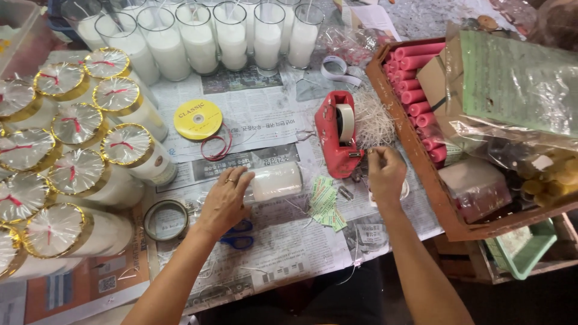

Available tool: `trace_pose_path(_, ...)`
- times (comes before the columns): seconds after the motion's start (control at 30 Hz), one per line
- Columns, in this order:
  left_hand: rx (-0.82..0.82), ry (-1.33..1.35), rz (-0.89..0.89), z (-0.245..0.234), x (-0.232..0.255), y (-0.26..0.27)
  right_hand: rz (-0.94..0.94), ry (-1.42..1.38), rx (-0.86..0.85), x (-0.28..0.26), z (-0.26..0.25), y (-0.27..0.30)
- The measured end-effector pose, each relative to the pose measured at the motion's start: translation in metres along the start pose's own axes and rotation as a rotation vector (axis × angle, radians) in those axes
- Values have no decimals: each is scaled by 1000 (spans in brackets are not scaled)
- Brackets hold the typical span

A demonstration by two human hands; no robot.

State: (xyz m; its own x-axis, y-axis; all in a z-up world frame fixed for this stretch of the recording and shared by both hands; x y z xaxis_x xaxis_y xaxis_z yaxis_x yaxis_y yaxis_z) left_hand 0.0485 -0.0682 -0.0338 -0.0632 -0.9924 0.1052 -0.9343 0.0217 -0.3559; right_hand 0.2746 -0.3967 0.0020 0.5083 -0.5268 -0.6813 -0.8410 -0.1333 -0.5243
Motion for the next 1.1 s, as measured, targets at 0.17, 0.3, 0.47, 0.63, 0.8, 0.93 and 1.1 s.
trace_pose_path(0.17, -18, -7, -137, 8, 4, 0, 404, -111, -265, 37, 10, -20)
trace_pose_path(0.3, -11, -7, -191, 15, 5, 2, 582, -36, -381, 42, 20, -37)
trace_pose_path(0.47, 0, -3, -214, 20, 5, 3, 498, -82, -411, 41, 33, -46)
trace_pose_path(0.63, -11, 0, -232, 16, 5, 3, 407, -234, -246, -23, -1, -21)
trace_pose_path(0.8, -18, 21, -235, 22, 3, 3, 772, -437, -279, 16, 2, 15)
trace_pose_path(0.93, -26, 0, -243, 19, 6, 2, 925, -753, -298, 30, 18, 37)
trace_pose_path(1.1, -17, 0, -238, 16, 4, 2, 878, -866, -463, -21, 27, 46)
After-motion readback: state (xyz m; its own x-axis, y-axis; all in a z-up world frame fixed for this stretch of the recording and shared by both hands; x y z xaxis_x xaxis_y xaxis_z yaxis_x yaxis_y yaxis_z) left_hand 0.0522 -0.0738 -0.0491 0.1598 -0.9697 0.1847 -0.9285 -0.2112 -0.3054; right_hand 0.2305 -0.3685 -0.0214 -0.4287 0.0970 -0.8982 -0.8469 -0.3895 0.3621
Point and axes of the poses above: each hand's wrist, its own y-axis away from the middle knuckle, its own z-axis out of the palm, x = y × z, the point moved 1 cm from there along -y, towards the middle knuckle, and after that the axes turned 1 degree about -z, right-handed, at the moved point
